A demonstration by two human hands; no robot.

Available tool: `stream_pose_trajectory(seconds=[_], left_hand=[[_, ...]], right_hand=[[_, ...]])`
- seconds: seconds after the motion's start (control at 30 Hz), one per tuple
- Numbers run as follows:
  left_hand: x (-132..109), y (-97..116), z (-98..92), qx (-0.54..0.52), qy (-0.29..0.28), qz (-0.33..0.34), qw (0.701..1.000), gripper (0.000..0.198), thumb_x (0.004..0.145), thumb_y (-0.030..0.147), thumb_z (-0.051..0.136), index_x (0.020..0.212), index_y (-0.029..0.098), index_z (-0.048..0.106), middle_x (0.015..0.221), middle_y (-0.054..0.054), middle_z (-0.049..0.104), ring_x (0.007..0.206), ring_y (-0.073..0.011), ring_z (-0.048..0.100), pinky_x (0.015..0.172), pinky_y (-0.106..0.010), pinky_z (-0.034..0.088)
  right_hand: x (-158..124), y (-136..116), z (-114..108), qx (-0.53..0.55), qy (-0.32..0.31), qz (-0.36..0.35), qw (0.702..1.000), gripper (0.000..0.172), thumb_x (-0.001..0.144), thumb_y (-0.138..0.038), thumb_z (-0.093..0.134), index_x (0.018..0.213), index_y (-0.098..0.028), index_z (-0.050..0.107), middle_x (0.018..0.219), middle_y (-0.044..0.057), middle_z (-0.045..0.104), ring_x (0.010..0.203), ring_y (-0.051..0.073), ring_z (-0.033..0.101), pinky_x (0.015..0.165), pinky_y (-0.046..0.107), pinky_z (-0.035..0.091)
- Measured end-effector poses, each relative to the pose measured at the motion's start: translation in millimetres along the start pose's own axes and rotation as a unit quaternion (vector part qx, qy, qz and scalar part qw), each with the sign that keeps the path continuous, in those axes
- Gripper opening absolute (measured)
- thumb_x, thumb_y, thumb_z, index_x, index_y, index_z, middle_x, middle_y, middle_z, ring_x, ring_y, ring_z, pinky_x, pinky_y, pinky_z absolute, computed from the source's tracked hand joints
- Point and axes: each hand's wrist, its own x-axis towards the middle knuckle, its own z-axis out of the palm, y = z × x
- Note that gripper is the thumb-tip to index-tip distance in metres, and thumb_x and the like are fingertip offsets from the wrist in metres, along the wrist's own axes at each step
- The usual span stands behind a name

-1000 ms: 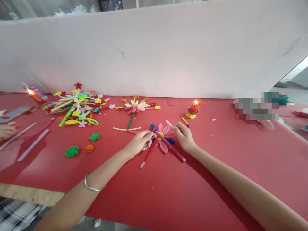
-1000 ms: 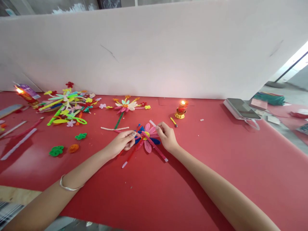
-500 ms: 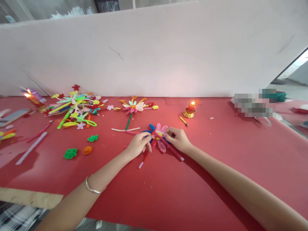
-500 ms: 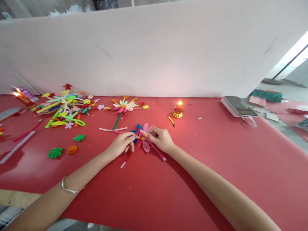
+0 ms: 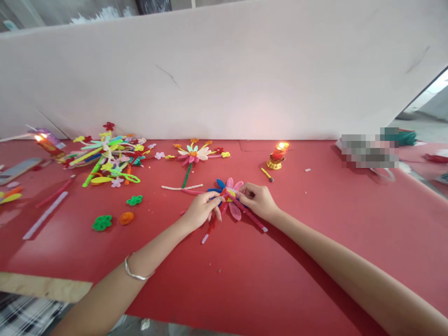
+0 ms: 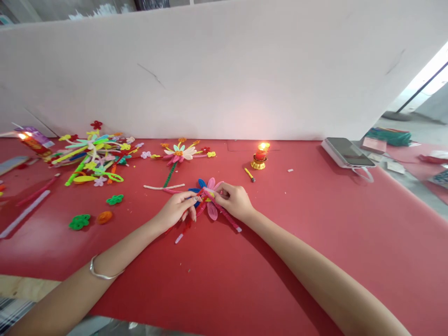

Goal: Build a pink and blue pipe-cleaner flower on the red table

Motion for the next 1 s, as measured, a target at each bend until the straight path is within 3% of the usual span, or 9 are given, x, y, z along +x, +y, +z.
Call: stream_pose_trajectory(seconds=[0.7,1.0], left_hand=[[2.2,-7.0,1.0,0.013,0.002,-0.015,1.0,0.028,0.086,0.031,0.042,0.098,0.012,0.058,0.044,0.002,0.059,0.03,-0.0067,0.039,0.036,-0.017,0.025],[3.4,-11.1,2.3,0.017,0.003,0.0,1.0,0.027,0.087,0.031,0.04,0.097,0.013,0.058,0.044,0.003,0.058,0.03,-0.0065,0.04,0.035,-0.017,0.026]], right_hand=[[-2.8,0.2,2.1,-0.079,0.023,-0.034,0.996,0.015,0.074,-0.034,0.054,0.068,-0.02,0.05,0.051,-0.005,0.045,0.046,0.008,0.034,0.047,0.021,0.027],[-1.6,0.7,4.7,-0.1,0.02,-0.038,0.994,0.019,0.074,-0.031,0.052,0.062,-0.021,0.041,0.054,-0.003,0.048,0.048,0.009,0.039,0.049,0.022,0.028]])
